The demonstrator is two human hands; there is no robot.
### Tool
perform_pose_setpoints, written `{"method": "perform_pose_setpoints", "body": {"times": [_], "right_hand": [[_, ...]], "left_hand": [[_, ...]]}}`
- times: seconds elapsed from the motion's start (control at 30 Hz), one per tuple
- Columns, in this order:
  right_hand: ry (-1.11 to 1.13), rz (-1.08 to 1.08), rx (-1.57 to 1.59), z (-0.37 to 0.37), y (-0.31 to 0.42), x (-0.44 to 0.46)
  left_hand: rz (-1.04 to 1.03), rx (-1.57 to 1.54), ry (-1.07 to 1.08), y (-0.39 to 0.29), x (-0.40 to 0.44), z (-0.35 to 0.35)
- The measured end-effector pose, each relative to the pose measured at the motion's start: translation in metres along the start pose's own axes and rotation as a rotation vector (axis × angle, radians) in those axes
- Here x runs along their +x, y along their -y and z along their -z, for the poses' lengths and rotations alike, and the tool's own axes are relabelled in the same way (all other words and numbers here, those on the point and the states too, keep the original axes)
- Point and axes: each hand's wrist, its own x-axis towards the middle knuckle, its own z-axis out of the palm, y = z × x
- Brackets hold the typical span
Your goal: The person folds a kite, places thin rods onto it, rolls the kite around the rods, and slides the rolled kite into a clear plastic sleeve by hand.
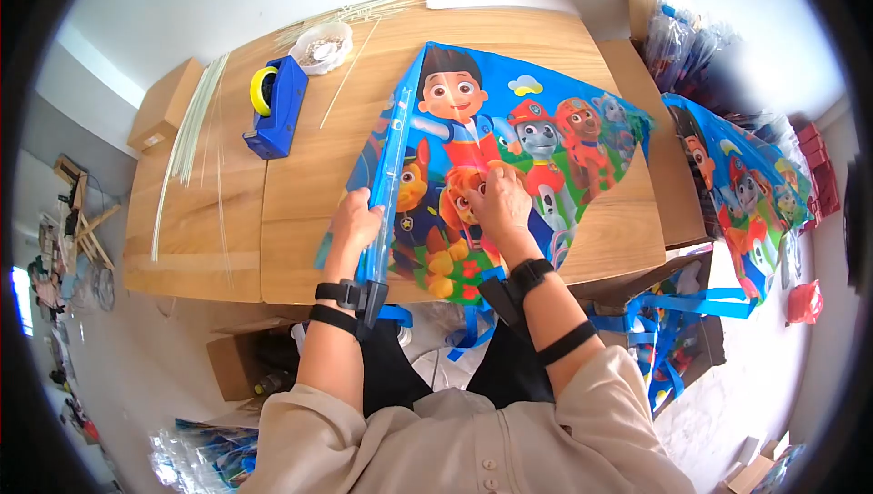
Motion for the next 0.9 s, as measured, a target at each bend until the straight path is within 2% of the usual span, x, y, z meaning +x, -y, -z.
{"method": "perform_pose_setpoints", "body": {"times": [0.07, 0.13, 0.17, 0.27, 0.33, 0.4, 0.5, 0.53, 0.6, 0.63, 0.7, 0.73, 0.8, 0.9], "right_hand": [[0.054, -0.047, -0.015, -0.004, 0.002, 0.005], [0.193, -0.146, -0.051, -0.002, 0.0, 0.01], [0.19, -0.142, -0.053, 0.0, -0.001, 0.01], [0.265, -0.125, -0.072, 0.008, -0.003, 0.01], [0.419, -0.193, -0.074, 0.016, -0.004, 0.011], [0.339, -0.222, 0.053, 0.02, -0.009, 0.01], [0.072, -0.127, 0.31, 0.019, -0.013, 0.026], [0.066, -0.13, 0.31, 0.02, -0.01, 0.035], [-0.062, -0.125, 0.626, 0.022, 0.002, 0.053], [-0.067, -0.124, 0.626, 0.025, 0.01, 0.059], [0.001, -0.13, 0.865, 0.028, 0.022, 0.068], [-0.001, -0.127, 0.867, 0.028, 0.021, 0.072], [0.177, -0.182, 0.867, 0.028, 0.022, 0.079], [0.184, -0.245, 0.966, 0.031, 0.018, 0.08]], "left_hand": [[-0.077, -0.086, -0.055, 0.025, 0.0, -0.015], [-0.09, -0.544, -0.036, 0.026, -0.01, -0.012], [-0.028, -0.83, -0.02, 0.026, -0.018, -0.01], [-0.118, -1.004, -0.005, 0.034, -0.028, 0.003], [-0.176, -1.045, 0.018, 0.032, -0.042, 0.02], [-0.167, -1.092, 0.132, 0.03, -0.062, 0.034], [-0.135, -1.088, 0.244, 0.031, -0.091, 0.052], [-0.119, -1.093, 0.297, 0.034, -0.098, 0.054], [-0.129, -1.118, 0.32, 0.033, -0.11, 0.059], [-0.125, -1.159, 0.318, 0.031, -0.116, 0.061], [-0.135, -1.235, 0.317, 0.032, -0.122, 0.059], [-0.138, -1.234, 0.314, 0.032, -0.123, 0.059], [-0.138, -1.21, 0.281, 0.033, -0.125, 0.062], [-0.13, -1.192, 0.221, 0.049, -0.121, 0.056]]}}
